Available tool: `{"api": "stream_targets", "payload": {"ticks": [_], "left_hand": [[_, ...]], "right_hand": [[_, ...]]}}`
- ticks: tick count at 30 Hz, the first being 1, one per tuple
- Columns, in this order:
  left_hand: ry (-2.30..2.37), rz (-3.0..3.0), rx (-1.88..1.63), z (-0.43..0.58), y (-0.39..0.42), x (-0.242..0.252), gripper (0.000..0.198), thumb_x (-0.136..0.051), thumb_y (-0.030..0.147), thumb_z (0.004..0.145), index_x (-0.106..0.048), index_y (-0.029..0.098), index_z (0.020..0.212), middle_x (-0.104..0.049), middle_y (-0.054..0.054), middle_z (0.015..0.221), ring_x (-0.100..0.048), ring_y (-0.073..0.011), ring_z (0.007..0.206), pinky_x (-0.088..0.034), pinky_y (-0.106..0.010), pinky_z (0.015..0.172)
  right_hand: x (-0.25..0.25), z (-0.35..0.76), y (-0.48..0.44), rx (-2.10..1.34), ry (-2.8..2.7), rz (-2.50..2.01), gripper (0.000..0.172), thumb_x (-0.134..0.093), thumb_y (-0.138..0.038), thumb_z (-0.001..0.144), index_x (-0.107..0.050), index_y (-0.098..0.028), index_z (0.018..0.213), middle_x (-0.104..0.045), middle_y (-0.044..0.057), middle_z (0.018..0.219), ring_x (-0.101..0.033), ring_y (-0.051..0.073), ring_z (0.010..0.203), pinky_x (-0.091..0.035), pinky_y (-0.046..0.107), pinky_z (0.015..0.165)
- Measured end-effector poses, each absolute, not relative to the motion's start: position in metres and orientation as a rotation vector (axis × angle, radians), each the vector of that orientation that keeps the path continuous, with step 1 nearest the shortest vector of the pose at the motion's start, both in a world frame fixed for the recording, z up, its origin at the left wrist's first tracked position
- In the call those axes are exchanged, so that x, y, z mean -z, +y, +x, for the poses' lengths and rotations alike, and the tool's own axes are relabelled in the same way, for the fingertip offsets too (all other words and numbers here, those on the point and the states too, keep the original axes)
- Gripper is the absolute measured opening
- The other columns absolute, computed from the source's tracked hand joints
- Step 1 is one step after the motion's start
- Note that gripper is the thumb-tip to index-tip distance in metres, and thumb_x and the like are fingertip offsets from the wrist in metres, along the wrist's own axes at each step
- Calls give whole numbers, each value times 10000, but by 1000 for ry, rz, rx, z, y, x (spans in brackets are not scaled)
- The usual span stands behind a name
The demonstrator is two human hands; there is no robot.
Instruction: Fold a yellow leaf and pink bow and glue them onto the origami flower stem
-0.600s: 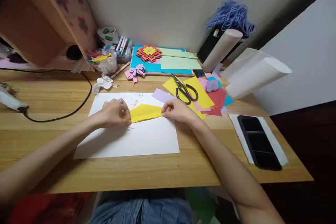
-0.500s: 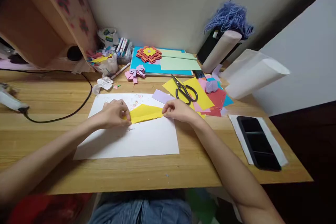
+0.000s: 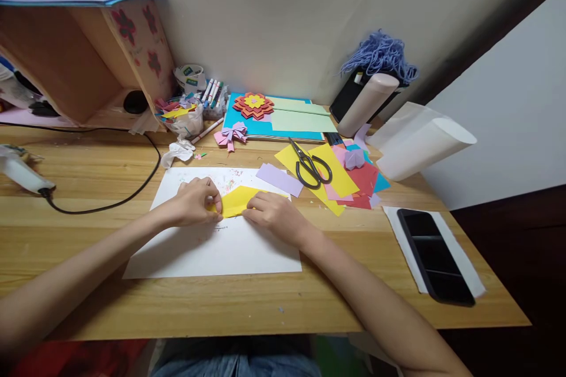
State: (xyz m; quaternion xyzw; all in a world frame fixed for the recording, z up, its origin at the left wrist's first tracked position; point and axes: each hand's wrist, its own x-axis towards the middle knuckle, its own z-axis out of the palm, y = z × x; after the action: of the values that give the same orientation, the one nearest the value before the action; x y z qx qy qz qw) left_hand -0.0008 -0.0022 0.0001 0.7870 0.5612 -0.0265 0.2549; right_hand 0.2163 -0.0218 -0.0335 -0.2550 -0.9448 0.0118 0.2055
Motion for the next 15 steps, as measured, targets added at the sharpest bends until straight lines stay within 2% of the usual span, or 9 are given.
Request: {"api": "stream_targets", "payload": {"ticks": [7, 15], "left_hand": [[1458, 2138, 89, -4, 0, 1, 131, -624, 318, 589, -660, 240, 687, -523, -33, 871, -460, -254, 924, -338, -422, 826], [1323, 2174, 163, -13, 5, -7, 197, -628, 221, 605, -655, 251, 798, -539, -28, 900, -482, -237, 915, -333, -415, 838]], "right_hand": [[34, 215, -21, 86, -2723, -706, 212, -439, -103, 868, -628, -154, 787, -606, 52, 748, -509, 151, 738, -373, 250, 612], [36, 213, -23, 113, -2719, -752, 213, -440, -105, 862, -616, -156, 754, -598, 47, 729, -508, 151, 730, -364, 255, 615]]}}
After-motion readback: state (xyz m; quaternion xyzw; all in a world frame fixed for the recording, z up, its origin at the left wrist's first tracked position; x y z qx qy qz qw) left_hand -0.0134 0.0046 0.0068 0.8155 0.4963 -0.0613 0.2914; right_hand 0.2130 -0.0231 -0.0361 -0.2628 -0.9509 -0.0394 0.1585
